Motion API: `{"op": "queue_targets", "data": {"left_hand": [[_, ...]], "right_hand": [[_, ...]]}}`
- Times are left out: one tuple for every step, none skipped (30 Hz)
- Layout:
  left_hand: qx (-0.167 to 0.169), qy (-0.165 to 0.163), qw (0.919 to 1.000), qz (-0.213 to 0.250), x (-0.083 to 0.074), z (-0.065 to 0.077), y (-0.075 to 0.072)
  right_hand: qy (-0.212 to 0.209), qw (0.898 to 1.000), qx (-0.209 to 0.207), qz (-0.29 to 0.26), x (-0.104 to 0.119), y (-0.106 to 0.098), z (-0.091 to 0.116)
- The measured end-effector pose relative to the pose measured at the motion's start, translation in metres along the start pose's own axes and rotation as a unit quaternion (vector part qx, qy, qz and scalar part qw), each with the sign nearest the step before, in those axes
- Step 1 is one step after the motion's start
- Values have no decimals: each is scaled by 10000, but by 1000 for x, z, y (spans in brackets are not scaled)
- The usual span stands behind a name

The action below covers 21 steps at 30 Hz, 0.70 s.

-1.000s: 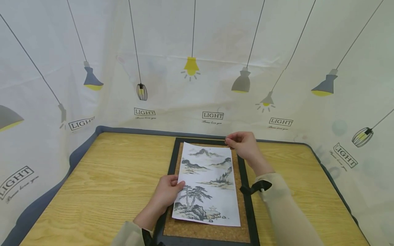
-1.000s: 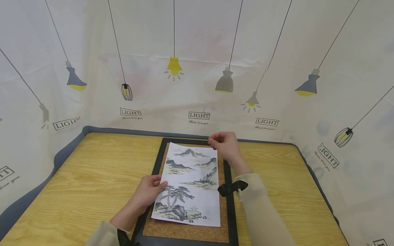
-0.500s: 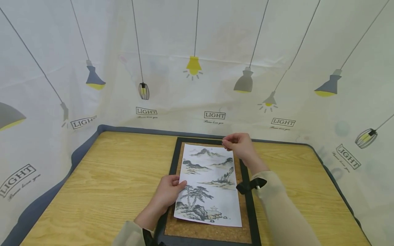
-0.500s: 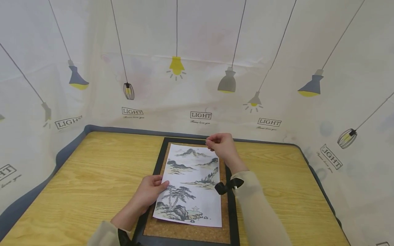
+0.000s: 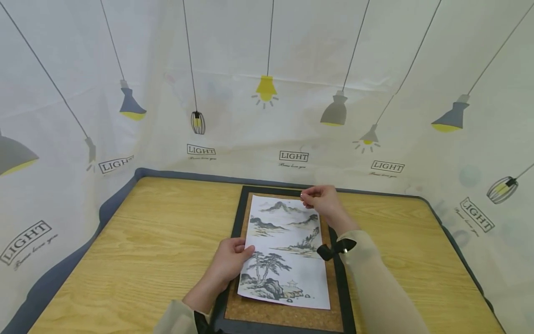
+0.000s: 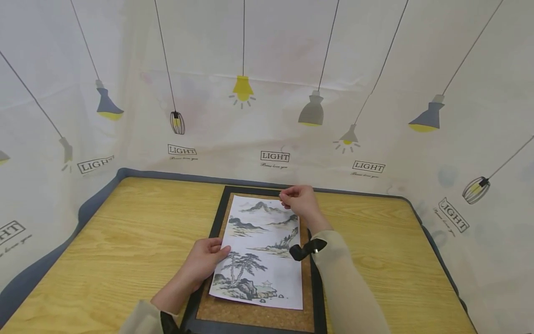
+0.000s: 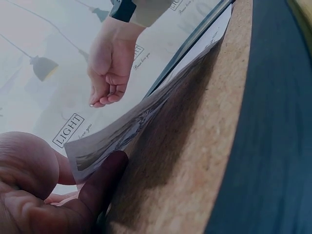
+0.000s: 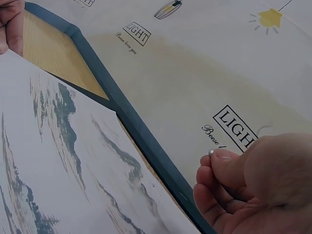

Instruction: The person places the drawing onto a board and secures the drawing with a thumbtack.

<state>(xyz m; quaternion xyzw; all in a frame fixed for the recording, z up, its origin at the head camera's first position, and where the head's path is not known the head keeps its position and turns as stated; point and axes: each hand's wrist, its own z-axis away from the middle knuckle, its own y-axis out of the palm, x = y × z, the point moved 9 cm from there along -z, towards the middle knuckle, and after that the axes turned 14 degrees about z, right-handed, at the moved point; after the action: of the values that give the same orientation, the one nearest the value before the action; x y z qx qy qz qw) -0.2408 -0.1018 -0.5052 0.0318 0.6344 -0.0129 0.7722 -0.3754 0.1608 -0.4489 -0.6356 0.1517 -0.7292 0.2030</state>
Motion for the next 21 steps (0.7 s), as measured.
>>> {"op": "queue_targets", "data": {"left_hand": [[5,-3,10000,1,-1,0,0],[15,1,10000,4,-1,0,0],[17,-1,10000,7,-1,0,0],[23,-7,10000,12,-1,0,0],[29,-8,10000,16,-1,0,1],[32,-2,10000,16,-1,0,1],[30,-2,10000,19,-1,0,1],[34,-5,10000,25,-1,0,1],[28,-7,10000,17,-1,0,1],[31,-22,10000,25,0,0,1],[37,-17,10000,22,-1,0,1],[43,-32,10000,39,0,-1,0],[51,-37,10000,41,0,-1,0],[58,-55,9999,62,1,-1,0],[67,-52,9999,62,1,-1,0],[72,-57,9999,59,2,-1,0],[70,-44,10000,43,2,-1,0],[65,-43,10000,43,1,-1,0],[61,-32,10000,22,1,0,-1],[54,-41,10000,24,2,0,-1],[55,-65,10000,23,2,-1,-1]], "right_hand": [[32,10000,6,0,-2,1,-1],[62,10000,11,-11,-4,2,-3],[62,10000,15,-14,-5,3,-4],[54,10000,20,-30,-6,3,-5],[47,10000,26,-42,-7,4,-6],[42,10000,28,-59,-8,5,-7],[42,10000,20,-77,-8,6,-8],[18,9999,28,-100,-9,7,-10],[21,9999,33,-130,-9,8,-10],[37,9998,41,-169,-10,9,-12],[67,9998,49,-196,-11,11,-13],[89,9997,61,-212,-12,12,-14],[120,9997,66,-213,-13,13,-15],[160,9996,79,-202,-14,15,-16],[220,9996,77,-176,-15,16,-16],[246,9996,83,-137,-16,17,-17],[286,9995,81,-80,-16,18,-18],[327,9994,71,-23,-18,19,-19],[366,9993,61,21,-19,19,-19],[399,9992,56,68,-20,20,-20],[422,9991,49,88,-21,21,-21]]}}
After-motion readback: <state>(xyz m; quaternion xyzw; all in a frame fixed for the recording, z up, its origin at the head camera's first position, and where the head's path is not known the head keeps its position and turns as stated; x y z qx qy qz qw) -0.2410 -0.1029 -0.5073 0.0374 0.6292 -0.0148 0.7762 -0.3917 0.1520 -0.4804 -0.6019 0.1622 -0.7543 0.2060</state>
